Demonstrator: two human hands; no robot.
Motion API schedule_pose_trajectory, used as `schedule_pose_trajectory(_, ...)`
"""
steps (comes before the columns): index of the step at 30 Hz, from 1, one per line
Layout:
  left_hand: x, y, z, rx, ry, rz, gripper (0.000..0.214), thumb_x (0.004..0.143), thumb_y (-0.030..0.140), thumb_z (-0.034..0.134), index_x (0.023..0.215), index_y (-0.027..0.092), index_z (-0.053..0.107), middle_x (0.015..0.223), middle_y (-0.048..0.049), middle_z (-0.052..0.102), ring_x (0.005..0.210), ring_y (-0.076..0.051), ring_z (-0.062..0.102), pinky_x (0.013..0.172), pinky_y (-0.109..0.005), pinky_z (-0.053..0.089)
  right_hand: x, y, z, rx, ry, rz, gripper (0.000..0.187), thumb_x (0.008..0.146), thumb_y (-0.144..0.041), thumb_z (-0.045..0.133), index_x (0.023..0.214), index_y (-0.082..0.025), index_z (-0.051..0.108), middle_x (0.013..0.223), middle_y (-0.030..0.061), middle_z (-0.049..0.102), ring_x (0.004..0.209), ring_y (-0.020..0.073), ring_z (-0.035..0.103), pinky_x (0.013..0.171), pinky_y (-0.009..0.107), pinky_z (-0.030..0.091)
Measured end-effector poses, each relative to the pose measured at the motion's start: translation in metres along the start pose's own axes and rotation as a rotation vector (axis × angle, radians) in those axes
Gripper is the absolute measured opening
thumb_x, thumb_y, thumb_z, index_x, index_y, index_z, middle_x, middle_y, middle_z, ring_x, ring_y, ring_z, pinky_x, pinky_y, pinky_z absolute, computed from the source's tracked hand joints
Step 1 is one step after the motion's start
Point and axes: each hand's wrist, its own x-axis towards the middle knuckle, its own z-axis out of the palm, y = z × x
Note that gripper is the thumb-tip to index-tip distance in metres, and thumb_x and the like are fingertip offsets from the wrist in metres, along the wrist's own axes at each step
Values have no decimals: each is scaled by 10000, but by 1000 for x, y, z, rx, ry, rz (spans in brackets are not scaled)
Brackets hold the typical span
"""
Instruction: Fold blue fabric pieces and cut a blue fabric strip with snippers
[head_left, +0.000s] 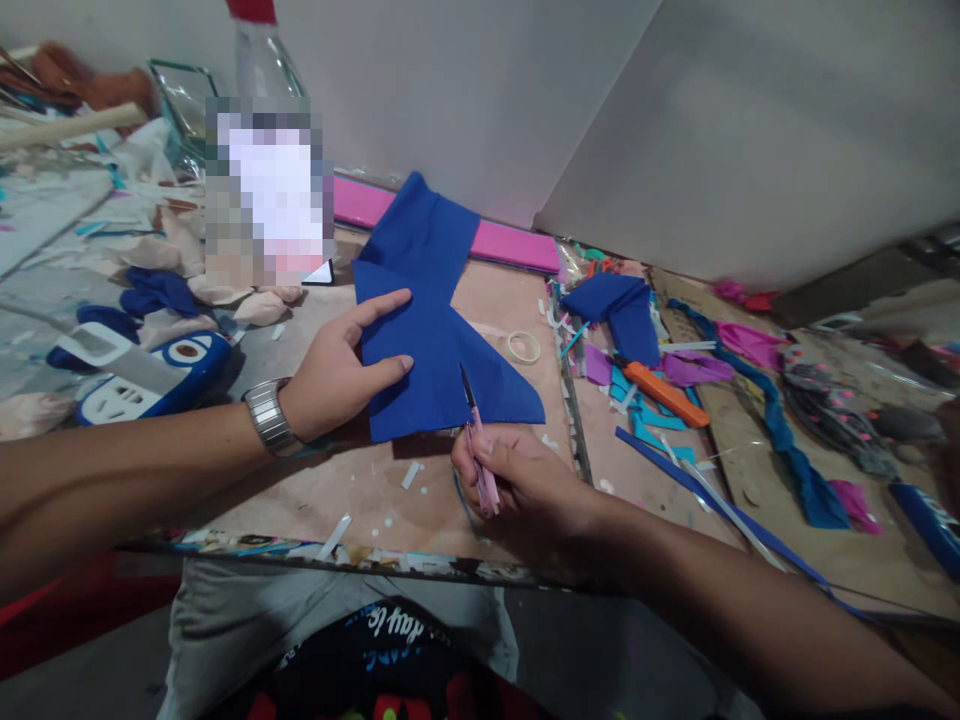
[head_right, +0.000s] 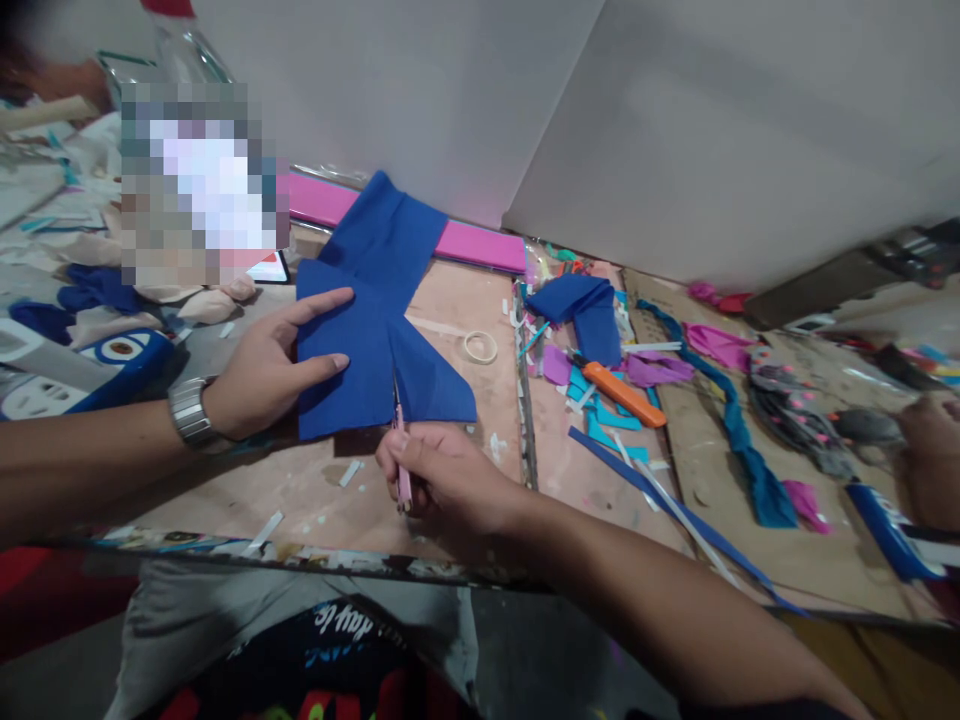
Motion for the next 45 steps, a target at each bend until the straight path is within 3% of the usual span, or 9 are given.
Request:
schedule_pose_trajectory(8, 0, -1, -1, -21, -14, 2, 755, 779, 305, 771, 1484, 131, 563, 1521, -170, 589, 1358, -341, 587, 1192, -511, 446, 1, -1, 1, 22, 12, 13, 487, 881, -626, 741, 770, -171, 604, 530, -55, 516, 430, 64, 363, 421, 192, 226)
schedule_pose_trajectory(15, 0, -1, -1, 3, -9, 0, 732, 767, 331, 776, 1461, 190, 589, 1504, -114, 612, 1369, -345, 574, 1204, -518, 437, 1, -1, 1, 30, 10, 3, 485, 874, -614, 755, 758, -165, 611, 530, -44, 531, 446, 67, 371, 429, 194, 221)
schedule_pose_trajectory(31, 0, -2, 0, -51, -41, 11, 761, 754, 286, 782, 1481, 209, 571, 1544, -127, 571, 1382, -345, 569, 1200, -528, 451, 1, -2, 1, 43, 2, -16, 487, 906, -638, 705, 785, -179, 597, 530, -57, 508, 422, 61, 322, 404, 185, 203)
schedule_pose_trajectory(40, 1, -4, 0, -63, -29, 48, 791, 758, 272, 771, 1497, 122, 533, 1530, -174, 566, 1366, -359, 573, 1187, -530, 456, 10, -8, -8, -10, -33, -34, 559, 839, -710, 729, 737, -188, 556, 541, -80, 443, 409, 47, 278, 381, 172, 206)
schedule_pose_trajectory(45, 3, -8, -1, -61, 22, 93, 718, 785, 255, 729, 1474, 187, 541, 1534, -126, 555, 1392, -350, 536, 1227, -551, 406, 10, -8, -9, -53, -27, -41, 570, 847, -728, 698, 730, -192, 546, 523, -77, 425, 415, 58, 281, 385, 175, 204)
